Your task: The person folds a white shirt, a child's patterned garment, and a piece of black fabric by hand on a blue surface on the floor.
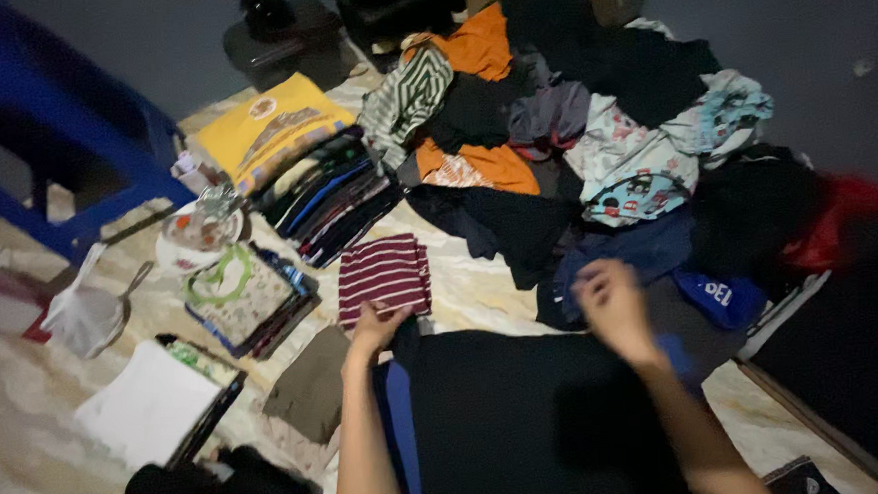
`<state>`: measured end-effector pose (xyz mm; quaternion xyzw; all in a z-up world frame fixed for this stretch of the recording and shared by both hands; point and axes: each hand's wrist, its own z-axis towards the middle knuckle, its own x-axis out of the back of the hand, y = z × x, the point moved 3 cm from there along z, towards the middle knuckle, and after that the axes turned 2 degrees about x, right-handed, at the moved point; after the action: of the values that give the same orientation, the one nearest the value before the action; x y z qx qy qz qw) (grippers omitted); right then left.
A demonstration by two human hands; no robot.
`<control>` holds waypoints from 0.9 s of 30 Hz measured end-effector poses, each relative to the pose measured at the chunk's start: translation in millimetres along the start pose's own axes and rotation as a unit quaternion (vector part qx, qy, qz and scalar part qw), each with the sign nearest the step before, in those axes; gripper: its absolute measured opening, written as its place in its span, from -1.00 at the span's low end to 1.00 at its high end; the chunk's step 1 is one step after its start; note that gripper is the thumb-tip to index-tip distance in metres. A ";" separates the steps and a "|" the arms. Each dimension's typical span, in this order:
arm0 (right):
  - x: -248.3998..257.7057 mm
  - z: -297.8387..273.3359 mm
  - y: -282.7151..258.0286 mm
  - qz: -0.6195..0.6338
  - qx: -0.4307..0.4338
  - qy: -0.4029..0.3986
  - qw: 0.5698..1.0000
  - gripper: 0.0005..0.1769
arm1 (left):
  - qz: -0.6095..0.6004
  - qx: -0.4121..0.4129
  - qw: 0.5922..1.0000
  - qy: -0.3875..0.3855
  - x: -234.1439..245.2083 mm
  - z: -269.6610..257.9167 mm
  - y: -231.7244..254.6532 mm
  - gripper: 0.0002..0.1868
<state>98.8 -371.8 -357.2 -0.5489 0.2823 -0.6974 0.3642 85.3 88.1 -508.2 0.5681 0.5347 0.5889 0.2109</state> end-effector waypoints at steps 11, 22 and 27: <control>-95.6 -180.8 -244.2 -0.213 0.108 -0.315 0.918 -0.25 | -0.176 -0.060 0.978 -0.094 50.2 -29.2 53.8 -0.71; -76.3 -149.1 -168.2 0.136 -0.112 -0.497 0.849 -0.68 | -0.158 -0.129 0.941 -0.271 104.8 -95.6 138.7 -0.41; 37.6 -99.4 -142.0 0.157 -0.014 -0.388 0.908 -0.57 | 0.045 -0.305 0.944 -0.117 122.2 -103.7 185.2 -0.61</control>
<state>-30.9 -321.5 -247.1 -0.7297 0.2107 -0.3588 0.5425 26.6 89.4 -270.5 0.5650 0.2745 0.6623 0.4084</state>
